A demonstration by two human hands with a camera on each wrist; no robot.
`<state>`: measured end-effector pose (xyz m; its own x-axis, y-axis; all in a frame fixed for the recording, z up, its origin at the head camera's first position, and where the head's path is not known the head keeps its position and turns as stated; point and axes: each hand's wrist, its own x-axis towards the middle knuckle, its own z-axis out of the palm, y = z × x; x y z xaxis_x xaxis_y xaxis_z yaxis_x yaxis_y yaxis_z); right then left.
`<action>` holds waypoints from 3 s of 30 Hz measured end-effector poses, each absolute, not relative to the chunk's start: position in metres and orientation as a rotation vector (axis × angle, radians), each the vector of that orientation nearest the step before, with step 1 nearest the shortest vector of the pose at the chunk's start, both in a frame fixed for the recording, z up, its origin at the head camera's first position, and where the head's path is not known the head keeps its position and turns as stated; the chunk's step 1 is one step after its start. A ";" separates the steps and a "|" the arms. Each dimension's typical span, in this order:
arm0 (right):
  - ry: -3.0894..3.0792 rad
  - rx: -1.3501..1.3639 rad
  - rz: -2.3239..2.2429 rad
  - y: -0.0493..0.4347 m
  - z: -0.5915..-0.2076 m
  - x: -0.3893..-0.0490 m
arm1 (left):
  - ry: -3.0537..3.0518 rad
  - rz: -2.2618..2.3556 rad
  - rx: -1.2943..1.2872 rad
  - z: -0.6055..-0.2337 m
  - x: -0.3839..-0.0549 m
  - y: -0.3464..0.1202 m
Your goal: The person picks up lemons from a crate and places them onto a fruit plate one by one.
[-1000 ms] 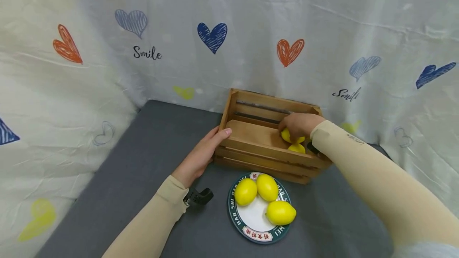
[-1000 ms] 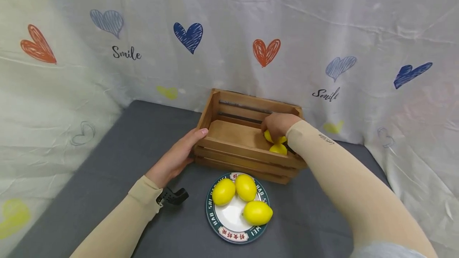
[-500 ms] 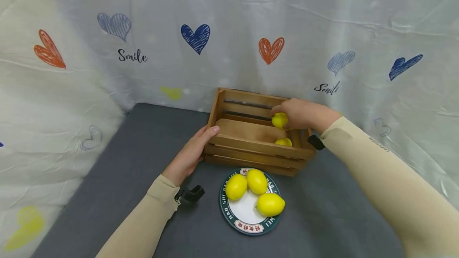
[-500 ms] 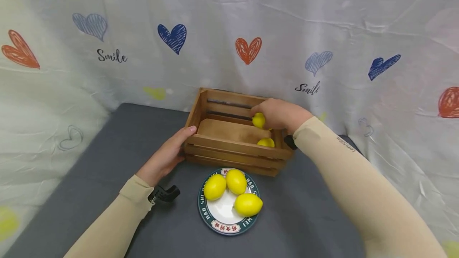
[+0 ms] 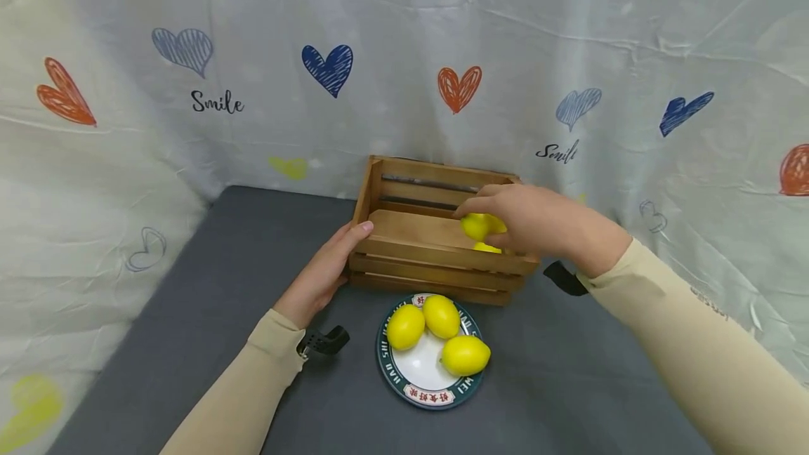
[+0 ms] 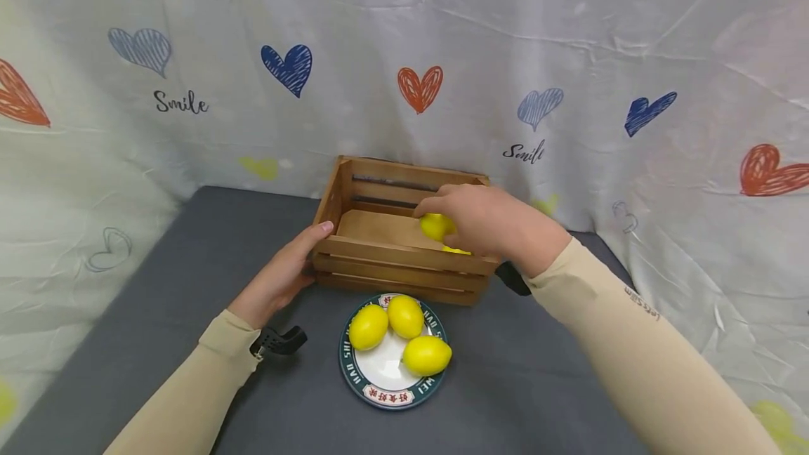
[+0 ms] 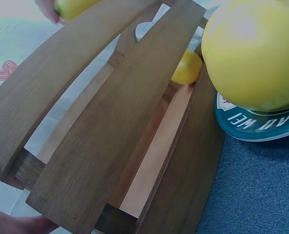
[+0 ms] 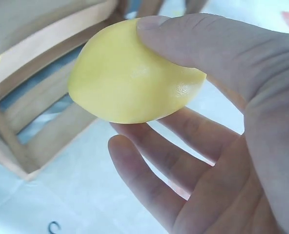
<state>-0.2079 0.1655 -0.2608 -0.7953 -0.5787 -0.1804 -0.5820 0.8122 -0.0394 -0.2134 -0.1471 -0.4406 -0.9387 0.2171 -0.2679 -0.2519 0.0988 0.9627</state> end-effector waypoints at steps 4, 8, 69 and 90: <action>2.856 -1.043 0.062 0.161 -0.263 -0.187 | 2.035 1.902 -0.024 -0.440 -0.213 -0.147; 2.843 -1.115 0.134 0.153 -0.267 -0.167 | 2.034 1.898 -0.023 -0.440 -0.213 -0.145; 2.646 -1.521 0.259 0.100 -0.408 -0.093 | 2.052 1.890 -0.012 -0.438 -0.214 -0.148; 2.546 -1.276 -0.203 0.119 -0.287 -0.175 | 2.030 1.900 -0.011 -0.438 -0.212 -0.148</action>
<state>-0.1749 0.1186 -0.2867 -0.5680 -0.8008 -0.1899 -0.7607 0.5989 -0.2503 -0.2124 -0.1483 -0.4381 -0.9356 0.2354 -0.2631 -0.2470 0.0959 0.9642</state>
